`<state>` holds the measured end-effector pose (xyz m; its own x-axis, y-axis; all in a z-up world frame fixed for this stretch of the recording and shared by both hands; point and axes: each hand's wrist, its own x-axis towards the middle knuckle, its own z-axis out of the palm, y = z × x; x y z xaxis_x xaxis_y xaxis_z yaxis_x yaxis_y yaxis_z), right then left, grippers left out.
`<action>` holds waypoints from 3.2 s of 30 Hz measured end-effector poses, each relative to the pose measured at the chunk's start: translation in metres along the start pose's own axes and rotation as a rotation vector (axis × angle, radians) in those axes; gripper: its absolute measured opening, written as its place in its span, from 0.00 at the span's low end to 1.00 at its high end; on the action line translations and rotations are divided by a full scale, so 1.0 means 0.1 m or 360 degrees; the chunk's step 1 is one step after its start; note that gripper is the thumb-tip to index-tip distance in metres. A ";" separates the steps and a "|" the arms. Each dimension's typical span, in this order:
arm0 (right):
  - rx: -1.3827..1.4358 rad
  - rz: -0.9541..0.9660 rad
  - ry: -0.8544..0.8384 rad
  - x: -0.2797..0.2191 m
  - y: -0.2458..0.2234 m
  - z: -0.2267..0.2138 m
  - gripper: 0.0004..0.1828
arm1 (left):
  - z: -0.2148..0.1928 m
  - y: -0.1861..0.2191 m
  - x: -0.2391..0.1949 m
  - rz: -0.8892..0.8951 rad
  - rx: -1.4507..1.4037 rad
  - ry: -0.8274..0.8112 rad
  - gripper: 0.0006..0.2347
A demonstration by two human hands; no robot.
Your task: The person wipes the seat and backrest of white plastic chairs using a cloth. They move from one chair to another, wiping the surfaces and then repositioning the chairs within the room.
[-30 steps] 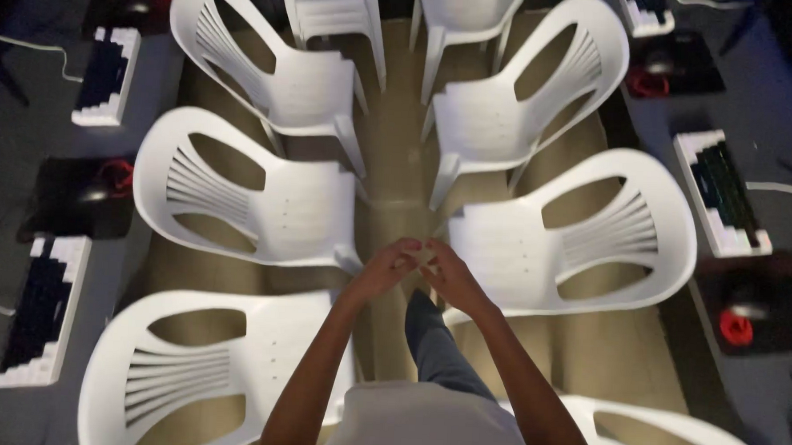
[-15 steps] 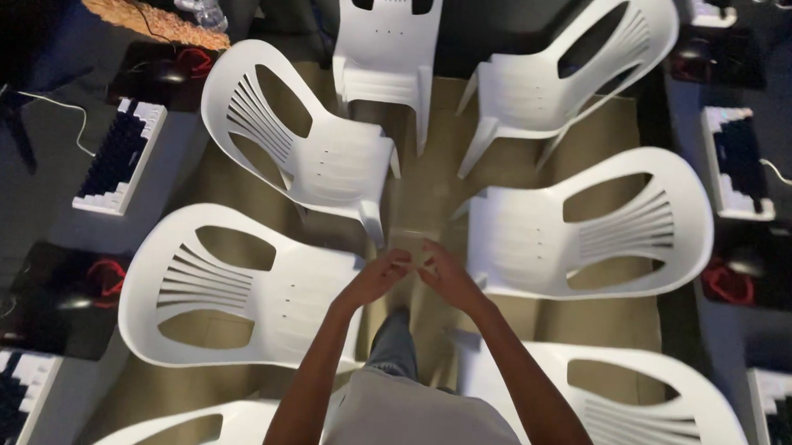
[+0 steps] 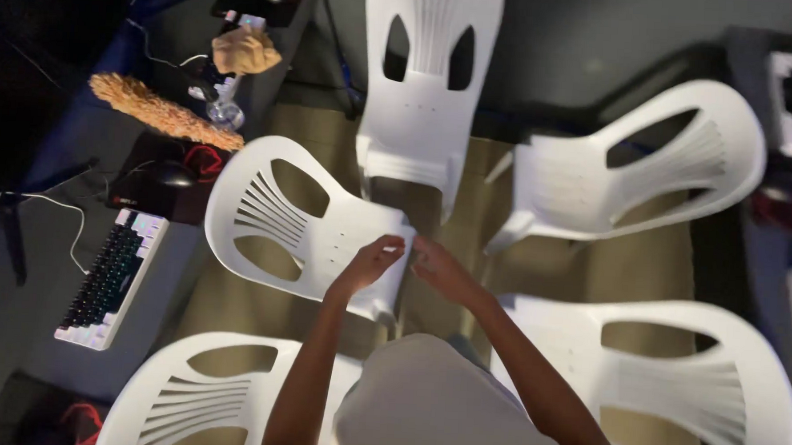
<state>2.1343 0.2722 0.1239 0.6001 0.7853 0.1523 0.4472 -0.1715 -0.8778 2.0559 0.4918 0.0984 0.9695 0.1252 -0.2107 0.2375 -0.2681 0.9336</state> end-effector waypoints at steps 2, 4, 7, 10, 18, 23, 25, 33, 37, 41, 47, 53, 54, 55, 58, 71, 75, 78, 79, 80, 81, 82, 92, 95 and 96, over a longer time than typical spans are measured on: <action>-0.0019 -0.0021 -0.0014 0.48 0.31 -0.04 0.34 | -0.24 0.09 0.39 0.0044 0.0031 0.0020 0.17; -0.0047 -0.0046 -0.0037 0.96 0.52 -0.10 0.35 | -0.48 0.00 0.81 0.0090 0.0055 0.0049 0.17; -0.0079 -0.0147 -0.0154 1.74 0.58 -0.36 0.34 | -0.85 -0.17 1.48 0.0300 0.0011 0.0189 0.17; -0.0117 -0.0108 -0.0364 2.62 0.57 -0.57 0.32 | -1.42 -0.50 2.14 0.0148 -0.0184 0.0310 0.18; -0.0204 -0.0537 -0.0682 4.41 1.03 -0.73 0.33 | -2.69 -0.92 3.27 -0.0256 0.0684 0.0880 0.24; -0.0196 -0.0344 -0.0919 5.12 1.10 -0.60 0.33 | -3.29 -0.71 3.82 -0.0648 0.1030 0.0829 0.23; -0.0160 -0.0345 -0.0963 5.27 1.24 -0.51 0.33 | -3.43 -0.53 3.96 -0.0947 0.0897 0.0798 0.26; -0.0021 -0.0252 -0.1056 5.54 1.67 -0.27 0.33 | -3.82 -0.86 4.49 -0.1170 0.1020 0.1027 0.31; 0.0028 -0.0225 -0.1048 5.71 1.94 -0.07 0.34 | -3.91 -1.47 4.48 -0.0926 0.0911 0.1473 0.26; 0.0256 -0.0179 -0.0932 5.88 1.95 0.17 0.34 | -3.73 -0.84 4.07 -0.0169 0.0708 0.2040 0.08; 0.0477 -0.0464 -0.0604 6.06 1.14 0.49 0.33 | -3.26 0.10 3.16 -0.0023 0.0009 0.2149 0.03; 0.0317 -0.0451 -0.0709 5.69 0.59 0.95 0.16 | -2.91 0.06 2.18 0.0064 -0.0198 0.1922 0.10; 0.0234 -0.0649 -0.0625 5.62 0.52 1.00 0.18 | -2.88 0.13 2.02 0.0091 -0.0009 0.1924 0.14; 0.0242 -0.0658 -0.0634 5.57 0.39 1.04 0.18 | -2.87 0.21 1.88 0.0087 -0.0003 0.1937 0.14; 0.0146 -0.0662 -0.0982 5.46 0.22 1.24 0.12 | -2.83 0.24 1.52 -0.0157 0.0055 0.1953 0.13; 0.0646 -0.0782 -0.0623 6.26 0.53 2.63 0.58 | -3.17 -0.24 1.07 -0.0313 -0.0019 0.2316 0.11; -0.0086 -0.0721 -0.0417 6.28 0.33 2.70 0.52 | -3.27 -0.13 1.00 -0.0432 0.0355 0.2248 0.15; -0.0424 -0.0402 -0.0552 6.26 0.19 2.62 0.29 | -3.35 -0.13 0.94 -0.0484 0.0177 0.2174 0.14; -0.0428 -0.0393 -0.0547 6.23 0.22 2.60 0.29 | -3.35 -0.20 0.95 -0.0483 0.0173 0.2164 0.14; -0.0141 -0.0609 -0.0453 6.21 0.26 2.57 0.28 | -3.36 -0.27 0.96 -0.0373 0.0030 0.2207 0.14; 0.0151 -0.0823 -0.0354 6.19 0.29 2.56 0.27 | -3.37 -0.34 0.96 -0.0262 -0.0112 0.2246 0.14; 0.0148 -0.0817 -0.0349 6.06 0.09 2.36 0.27 | -3.40 -0.29 0.94 -0.0261 -0.0113 0.2238 0.14; 0.0512 -0.0856 -0.0817 5.04 -0.25 1.25 0.21 | -3.73 -0.30 1.05 -0.0018 -0.0765 0.2071 0.11; 0.0480 -0.0453 -0.0916 4.82 -0.15 1.19 0.13 | -3.78 -0.09 1.07 -0.0013 -0.0714 0.1990 0.11; 0.0502 -0.0234 -0.0939 4.77 -0.09 1.20 0.10 | -3.80 -0.02 1.08 -0.0048 -0.0707 0.1970 0.11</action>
<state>2.3374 0.7196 0.1497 0.0461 0.9953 0.0856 0.2281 0.0730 -0.9709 2.1372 0.8691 0.1841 0.2114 0.9760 -0.0518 -0.0121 0.0556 0.9984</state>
